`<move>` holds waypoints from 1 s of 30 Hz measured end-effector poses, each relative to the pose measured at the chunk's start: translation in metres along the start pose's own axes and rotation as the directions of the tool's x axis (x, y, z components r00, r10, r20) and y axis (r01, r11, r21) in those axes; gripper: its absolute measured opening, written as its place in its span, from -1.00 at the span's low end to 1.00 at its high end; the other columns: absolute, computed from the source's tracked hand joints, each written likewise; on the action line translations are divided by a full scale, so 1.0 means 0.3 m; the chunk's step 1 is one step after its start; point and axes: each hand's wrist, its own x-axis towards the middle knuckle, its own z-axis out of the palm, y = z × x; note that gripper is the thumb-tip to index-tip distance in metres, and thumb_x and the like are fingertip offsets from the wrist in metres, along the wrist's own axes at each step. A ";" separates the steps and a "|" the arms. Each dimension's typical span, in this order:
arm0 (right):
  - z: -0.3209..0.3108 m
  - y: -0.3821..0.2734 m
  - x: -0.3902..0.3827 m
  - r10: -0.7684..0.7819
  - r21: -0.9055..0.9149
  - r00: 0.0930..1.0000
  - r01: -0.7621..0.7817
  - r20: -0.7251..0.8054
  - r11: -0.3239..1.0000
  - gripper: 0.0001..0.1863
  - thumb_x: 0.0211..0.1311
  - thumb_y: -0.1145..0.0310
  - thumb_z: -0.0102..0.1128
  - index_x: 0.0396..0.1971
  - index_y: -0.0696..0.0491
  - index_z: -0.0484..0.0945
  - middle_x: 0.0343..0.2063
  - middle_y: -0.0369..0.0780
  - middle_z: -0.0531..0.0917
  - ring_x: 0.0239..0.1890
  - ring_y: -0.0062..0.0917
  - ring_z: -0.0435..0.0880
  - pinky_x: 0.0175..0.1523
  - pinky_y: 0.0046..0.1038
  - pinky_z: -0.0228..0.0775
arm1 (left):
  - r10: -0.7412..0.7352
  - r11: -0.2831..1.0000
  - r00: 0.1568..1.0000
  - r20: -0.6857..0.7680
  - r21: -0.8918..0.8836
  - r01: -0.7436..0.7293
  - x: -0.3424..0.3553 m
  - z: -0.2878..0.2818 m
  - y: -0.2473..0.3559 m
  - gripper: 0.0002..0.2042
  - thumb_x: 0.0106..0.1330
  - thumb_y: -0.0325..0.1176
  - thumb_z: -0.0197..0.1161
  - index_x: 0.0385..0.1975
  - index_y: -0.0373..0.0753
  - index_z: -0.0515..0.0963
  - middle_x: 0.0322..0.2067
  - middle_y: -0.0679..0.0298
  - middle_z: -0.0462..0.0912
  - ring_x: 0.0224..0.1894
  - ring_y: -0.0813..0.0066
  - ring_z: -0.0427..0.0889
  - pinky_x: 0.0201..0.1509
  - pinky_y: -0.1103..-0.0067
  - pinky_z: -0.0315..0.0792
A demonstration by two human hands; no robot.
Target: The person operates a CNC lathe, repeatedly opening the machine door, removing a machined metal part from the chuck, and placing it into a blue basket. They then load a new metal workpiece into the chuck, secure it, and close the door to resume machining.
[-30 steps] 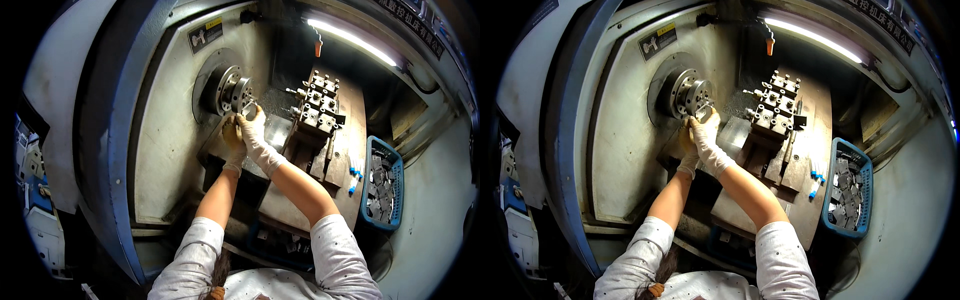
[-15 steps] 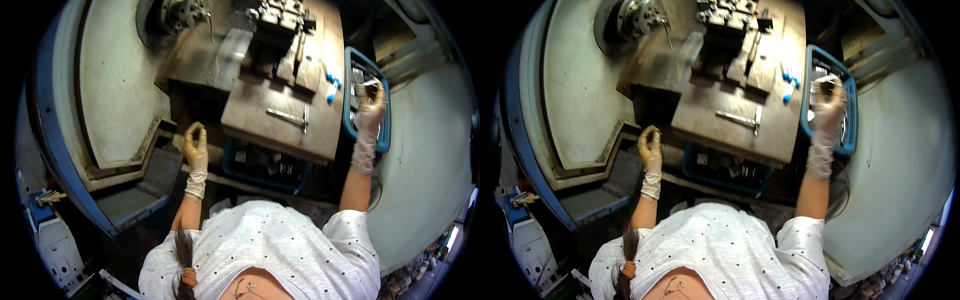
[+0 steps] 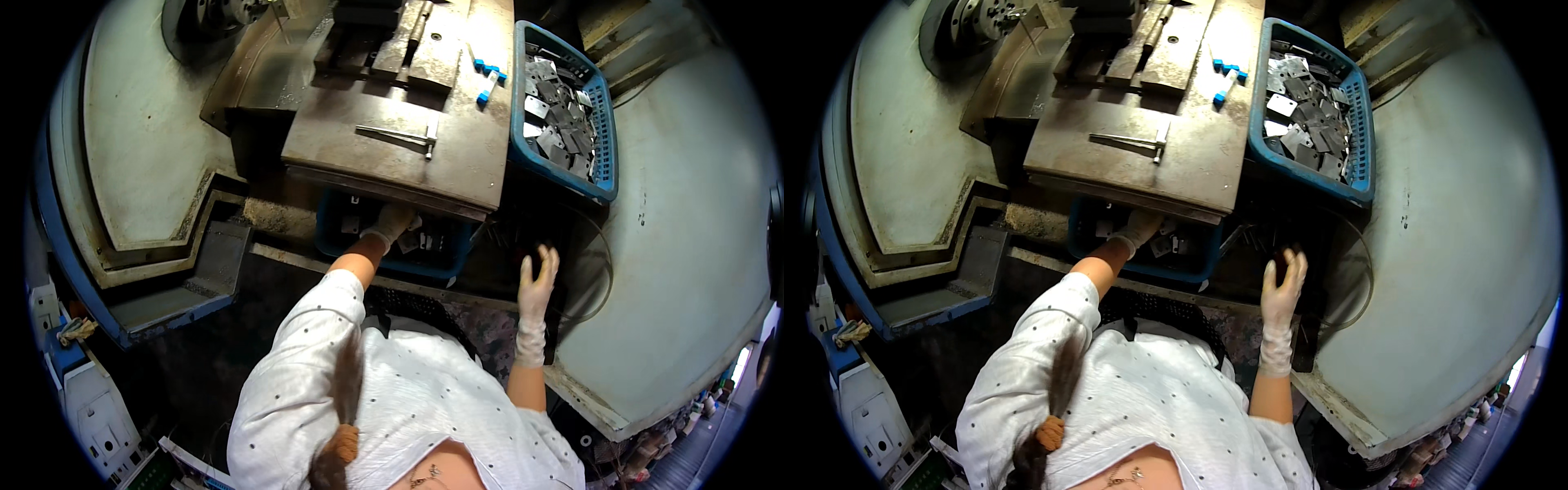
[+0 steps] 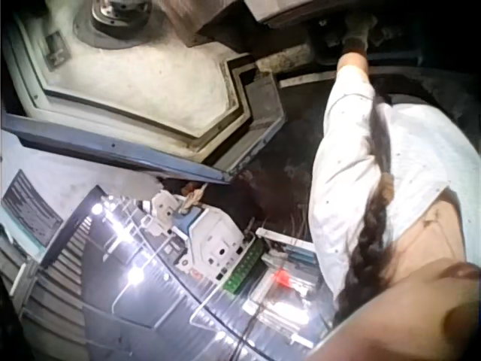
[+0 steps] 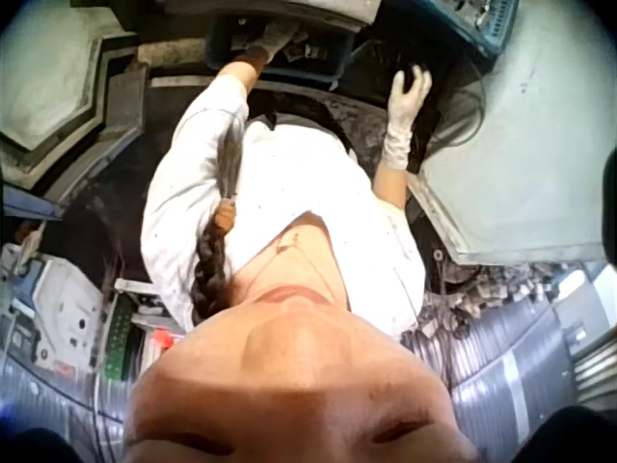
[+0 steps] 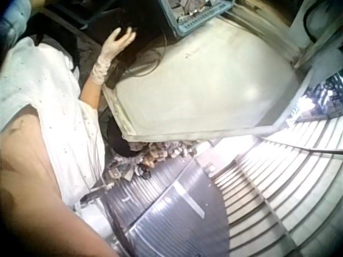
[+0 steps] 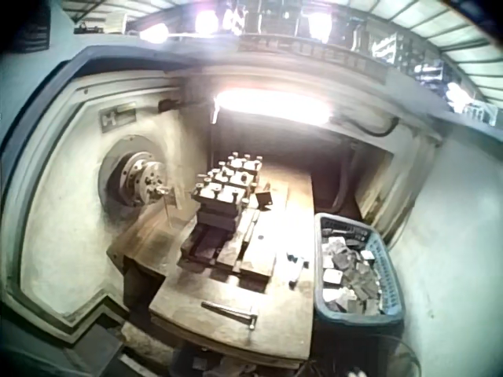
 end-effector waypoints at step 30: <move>0.463 -0.525 -0.010 -0.271 0.539 0.476 -0.804 0.837 0.251 -0.80 -0.01 0.38 -0.10 -0.39 0.18 0.30 -0.66 -0.28 0.41 -0.65 -0.70 0.34 -0.53 -0.71 0.19 | -0.699 -0.004 0.708 0.101 -0.991 0.137 -0.500 -0.506 -0.101 -0.82 -0.01 -0.45 0.05 -0.38 -0.35 0.40 -0.47 0.33 0.45 -0.45 0.67 0.36 -0.32 0.77 0.25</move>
